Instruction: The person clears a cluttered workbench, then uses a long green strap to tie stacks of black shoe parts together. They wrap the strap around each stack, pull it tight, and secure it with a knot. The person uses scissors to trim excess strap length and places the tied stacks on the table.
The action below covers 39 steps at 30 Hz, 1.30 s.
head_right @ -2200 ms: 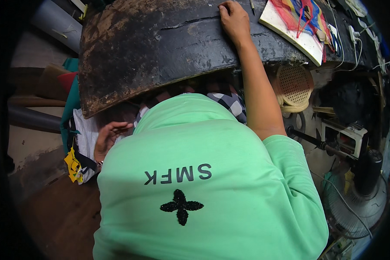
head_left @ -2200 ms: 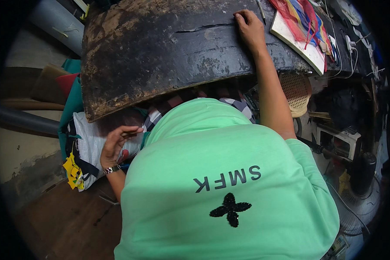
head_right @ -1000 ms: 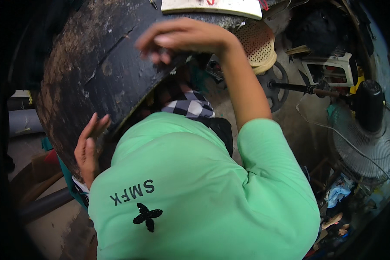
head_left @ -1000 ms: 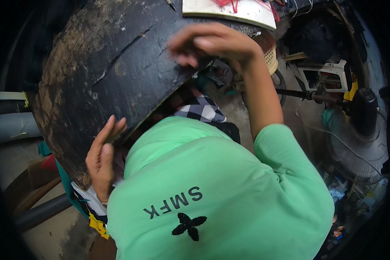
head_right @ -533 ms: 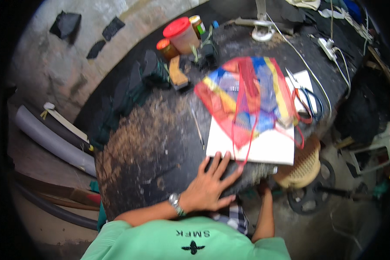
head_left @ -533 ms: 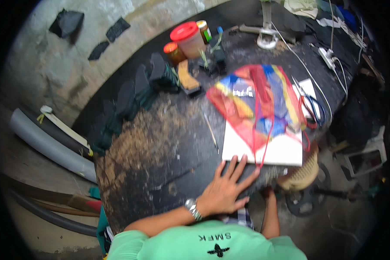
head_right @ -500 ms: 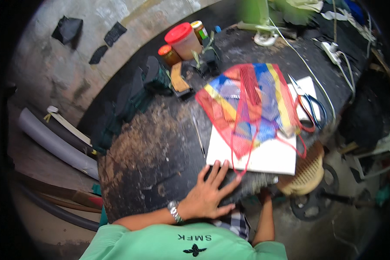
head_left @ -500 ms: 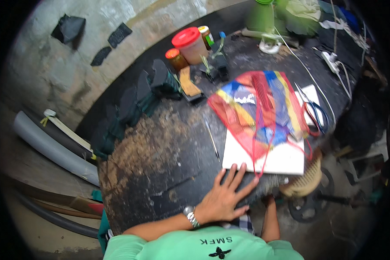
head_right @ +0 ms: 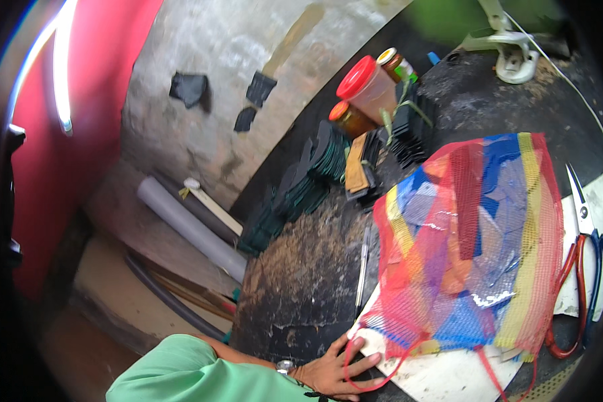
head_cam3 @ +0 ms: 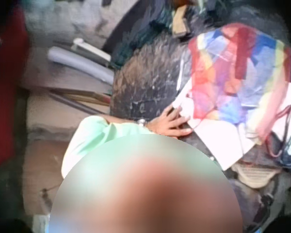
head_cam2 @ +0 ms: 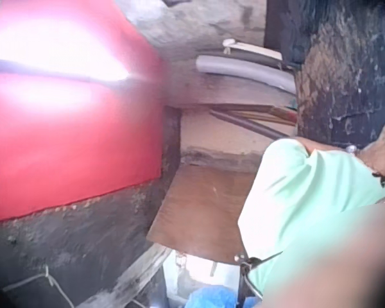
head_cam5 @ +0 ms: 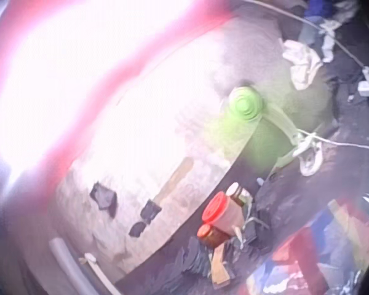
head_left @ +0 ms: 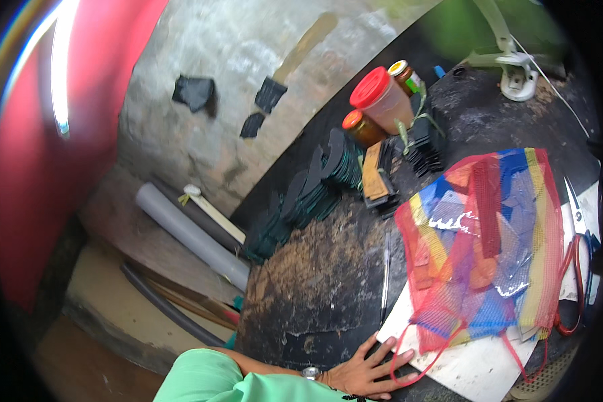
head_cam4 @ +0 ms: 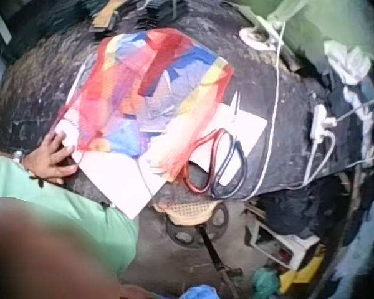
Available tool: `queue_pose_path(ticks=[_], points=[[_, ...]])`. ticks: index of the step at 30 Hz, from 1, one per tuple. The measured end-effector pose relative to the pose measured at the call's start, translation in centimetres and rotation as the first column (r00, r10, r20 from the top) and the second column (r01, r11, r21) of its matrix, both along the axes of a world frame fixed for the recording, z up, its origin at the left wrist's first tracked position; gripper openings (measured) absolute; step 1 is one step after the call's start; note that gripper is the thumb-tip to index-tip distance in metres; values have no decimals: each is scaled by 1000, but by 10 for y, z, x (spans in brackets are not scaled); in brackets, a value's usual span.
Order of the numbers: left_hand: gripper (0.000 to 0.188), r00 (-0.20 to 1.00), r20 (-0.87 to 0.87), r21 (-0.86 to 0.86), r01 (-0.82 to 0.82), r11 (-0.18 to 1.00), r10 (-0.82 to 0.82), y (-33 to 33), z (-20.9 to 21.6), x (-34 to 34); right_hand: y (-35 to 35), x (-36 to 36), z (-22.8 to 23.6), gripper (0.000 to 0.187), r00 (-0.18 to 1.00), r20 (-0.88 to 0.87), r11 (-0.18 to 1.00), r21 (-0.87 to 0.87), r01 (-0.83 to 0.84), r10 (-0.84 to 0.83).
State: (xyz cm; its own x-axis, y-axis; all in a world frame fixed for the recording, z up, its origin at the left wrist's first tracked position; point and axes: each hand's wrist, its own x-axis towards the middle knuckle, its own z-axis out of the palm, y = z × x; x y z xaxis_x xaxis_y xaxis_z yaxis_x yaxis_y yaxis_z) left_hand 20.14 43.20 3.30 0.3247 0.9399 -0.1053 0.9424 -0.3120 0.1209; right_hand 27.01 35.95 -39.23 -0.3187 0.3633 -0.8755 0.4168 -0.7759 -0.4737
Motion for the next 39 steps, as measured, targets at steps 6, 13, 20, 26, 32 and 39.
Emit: queue_pose_path(ticks=[6,13,20,26,32,39], points=[[57,996,-62,-114,-72,991,66,-18,-6,-4,-28,-32,22,28,997,-30,997,-8,-78,77],[56,990,-139,63,3,998,6,-28,-10,-7,-66,-39,47,27,988,-31,986,-58,-156,154],[57,991,-128,107,49,993,-35,-30,-8,-4,-80,-37,55,27,976,-41,975,-59,-216,214],[56,989,-143,91,57,994,-43,-28,-5,5,-77,-36,55,27,972,-64,972,-50,-228,225],[56,989,-140,88,57,994,-44,-25,-4,8,-80,-32,59,27,973,-61,972,-50,-228,225],[57,997,-82,135,13,991,-2,-5,0,10,-70,-20,60,27,982,8,982,17,-187,187]])
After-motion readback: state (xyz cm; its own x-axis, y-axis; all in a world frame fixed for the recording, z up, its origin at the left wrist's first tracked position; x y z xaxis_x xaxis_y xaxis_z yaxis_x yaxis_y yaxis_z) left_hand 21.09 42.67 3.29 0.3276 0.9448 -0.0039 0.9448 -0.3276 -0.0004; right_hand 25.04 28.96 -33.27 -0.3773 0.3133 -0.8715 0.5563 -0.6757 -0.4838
